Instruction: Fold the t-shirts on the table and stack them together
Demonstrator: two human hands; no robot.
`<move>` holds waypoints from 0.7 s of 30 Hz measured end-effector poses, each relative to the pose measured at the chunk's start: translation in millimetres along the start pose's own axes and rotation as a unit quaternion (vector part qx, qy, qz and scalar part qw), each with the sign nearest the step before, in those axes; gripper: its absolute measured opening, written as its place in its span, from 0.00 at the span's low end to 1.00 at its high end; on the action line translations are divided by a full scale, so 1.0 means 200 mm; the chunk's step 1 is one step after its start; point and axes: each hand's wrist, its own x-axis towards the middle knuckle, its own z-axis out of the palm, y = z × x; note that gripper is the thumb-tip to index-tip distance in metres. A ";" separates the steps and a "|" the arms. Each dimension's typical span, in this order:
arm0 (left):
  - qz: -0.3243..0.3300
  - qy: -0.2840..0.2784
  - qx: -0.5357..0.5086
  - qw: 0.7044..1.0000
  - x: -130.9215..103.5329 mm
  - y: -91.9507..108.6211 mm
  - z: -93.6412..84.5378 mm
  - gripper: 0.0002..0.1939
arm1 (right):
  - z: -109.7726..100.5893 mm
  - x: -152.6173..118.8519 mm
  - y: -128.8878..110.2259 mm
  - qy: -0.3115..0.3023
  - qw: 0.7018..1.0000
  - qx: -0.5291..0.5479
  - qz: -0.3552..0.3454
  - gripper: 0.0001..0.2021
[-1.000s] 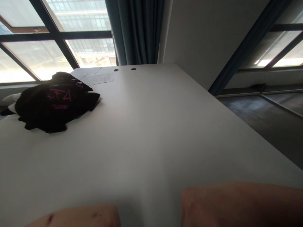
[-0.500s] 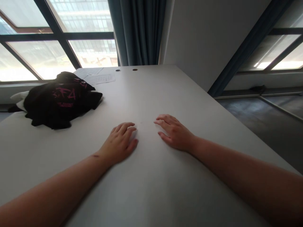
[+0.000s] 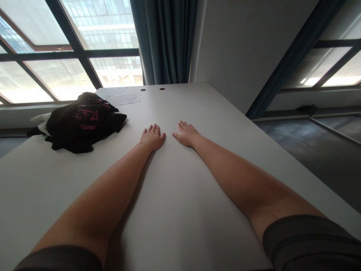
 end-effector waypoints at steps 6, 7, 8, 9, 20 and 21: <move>-0.060 0.016 -0.015 0.998 0.18 -0.03 0.01 0.40 | 0.01 0.11 0.00 -0.003 1.000 0.007 0.024 0.42; -0.083 0.021 -0.017 0.996 0.21 -0.02 0.02 0.40 | 0.02 0.13 -0.01 0.000 0.999 0.009 0.046 0.42; -0.105 0.026 -0.018 0.994 0.23 -0.02 0.03 0.41 | 0.02 0.15 -0.01 0.003 0.997 0.011 0.072 0.42; -0.123 0.028 -0.020 0.992 0.26 -0.01 0.03 0.41 | 0.02 0.17 -0.03 0.004 0.995 0.014 0.096 0.42; -0.120 0.026 -0.032 0.992 0.34 -0.04 0.05 0.42 | 0.02 0.28 -0.04 0.009 0.991 0.035 0.132 0.42; -0.120 0.028 -0.033 0.992 0.36 -0.05 0.05 0.42 | 0.02 0.29 -0.04 0.011 0.990 0.035 0.135 0.42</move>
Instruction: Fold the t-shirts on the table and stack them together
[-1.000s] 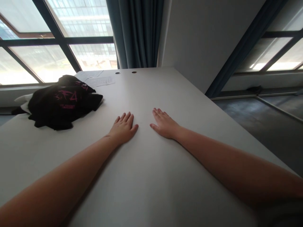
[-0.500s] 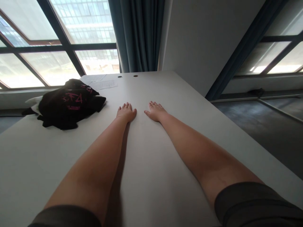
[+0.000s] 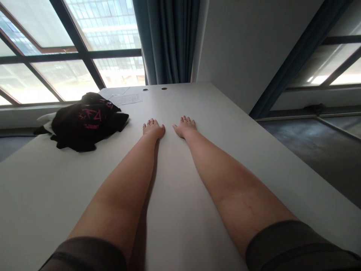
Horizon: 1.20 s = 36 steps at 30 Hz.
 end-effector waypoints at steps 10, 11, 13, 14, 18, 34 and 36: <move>-0.028 0.012 -0.001 1.000 0.16 0.02 0.02 0.41 | 0.01 0.14 -0.03 0.011 1.000 0.000 0.022 0.42; -0.028 0.012 -0.001 1.000 0.17 0.02 0.02 0.41 | 0.02 0.14 -0.03 0.013 1.000 0.001 0.022 0.42; -0.027 0.009 0.000 1.000 0.18 0.02 0.02 0.41 | 0.02 0.15 -0.02 0.012 1.000 0.001 0.023 0.42; -0.026 0.007 0.001 1.000 0.19 0.02 0.02 0.41 | 0.02 0.16 -0.02 0.011 1.000 0.001 0.024 0.42; -0.009 0.003 0.002 1.000 0.19 0.02 0.02 0.42 | 0.03 0.18 -0.02 0.012 1.000 0.002 0.023 0.42; 0.020 0.017 0.003 1.000 0.13 0.01 0.00 0.39 | 0.01 0.15 -0.02 0.017 1.000 -0.006 0.020 0.42; 0.022 0.020 0.004 1.000 0.12 0.01 0.00 0.39 | 0.01 0.14 -0.02 0.017 1.000 -0.004 0.020 0.42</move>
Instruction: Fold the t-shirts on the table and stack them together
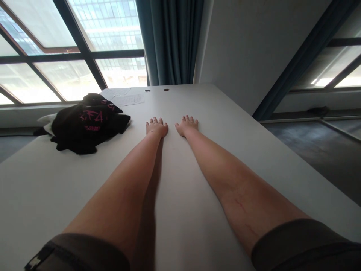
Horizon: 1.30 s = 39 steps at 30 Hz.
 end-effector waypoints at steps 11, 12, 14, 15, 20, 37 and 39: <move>0.005 0.028 0.001 1.000 -0.04 0.00 -0.02 0.34 | -0.01 -0.05 0.01 0.069 0.997 0.009 -0.030 0.34; 0.006 0.031 0.001 1.000 -0.05 0.00 -0.02 0.34 | -0.02 -0.06 0.01 0.071 0.997 0.007 -0.029 0.34; 0.006 0.035 0.002 0.999 -0.06 0.00 -0.03 0.33 | -0.02 -0.07 0.01 0.075 0.997 0.005 -0.031 0.32; 0.006 0.037 0.002 0.999 -0.07 0.00 -0.03 0.33 | -0.03 -0.07 0.01 0.076 0.997 0.005 -0.033 0.32; 0.002 0.042 0.003 0.999 -0.07 0.00 -0.03 0.32 | -0.03 -0.08 0.01 0.088 0.995 0.005 -0.046 0.29; 0.009 0.036 -0.010 0.999 -0.24 -0.07 0.00 0.33 | 0.01 -0.23 0.07 0.067 0.994 -0.003 -0.089 0.30; 0.009 0.036 -0.014 0.999 -0.28 -0.07 0.00 0.33 | 0.01 -0.27 0.08 0.059 0.994 -0.005 -0.091 0.30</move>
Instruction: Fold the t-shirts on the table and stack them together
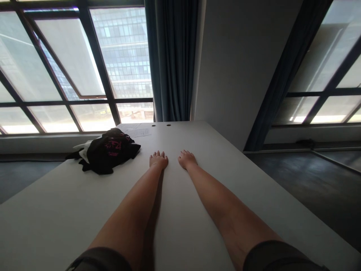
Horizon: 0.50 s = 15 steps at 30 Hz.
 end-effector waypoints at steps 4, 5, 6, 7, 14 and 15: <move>0.001 0.000 -0.005 1.000 -0.08 -0.03 0.01 0.33 | -0.01 -0.10 0.01 -0.019 1.000 -0.002 -0.003 0.31; 0.002 0.001 -0.006 1.000 -0.09 -0.03 0.02 0.33 | -0.01 -0.12 0.01 -0.022 1.000 -0.003 -0.002 0.31; 0.003 0.002 -0.005 1.000 -0.11 -0.04 0.02 0.33 | -0.01 -0.14 0.01 -0.025 1.000 -0.003 -0.002 0.31; 0.004 0.003 -0.005 1.000 -0.12 -0.05 0.03 0.33 | -0.01 -0.16 0.02 -0.028 1.000 -0.004 -0.002 0.31; 0.031 -0.017 -0.004 0.999 -0.27 -0.07 -0.01 0.35 | -0.07 -0.30 -0.01 -0.049 0.999 -0.014 -0.016 0.32; 0.044 -0.023 -0.003 0.999 -0.31 -0.07 -0.03 0.35 | -0.07 -0.33 -0.01 -0.054 0.998 -0.016 -0.024 0.33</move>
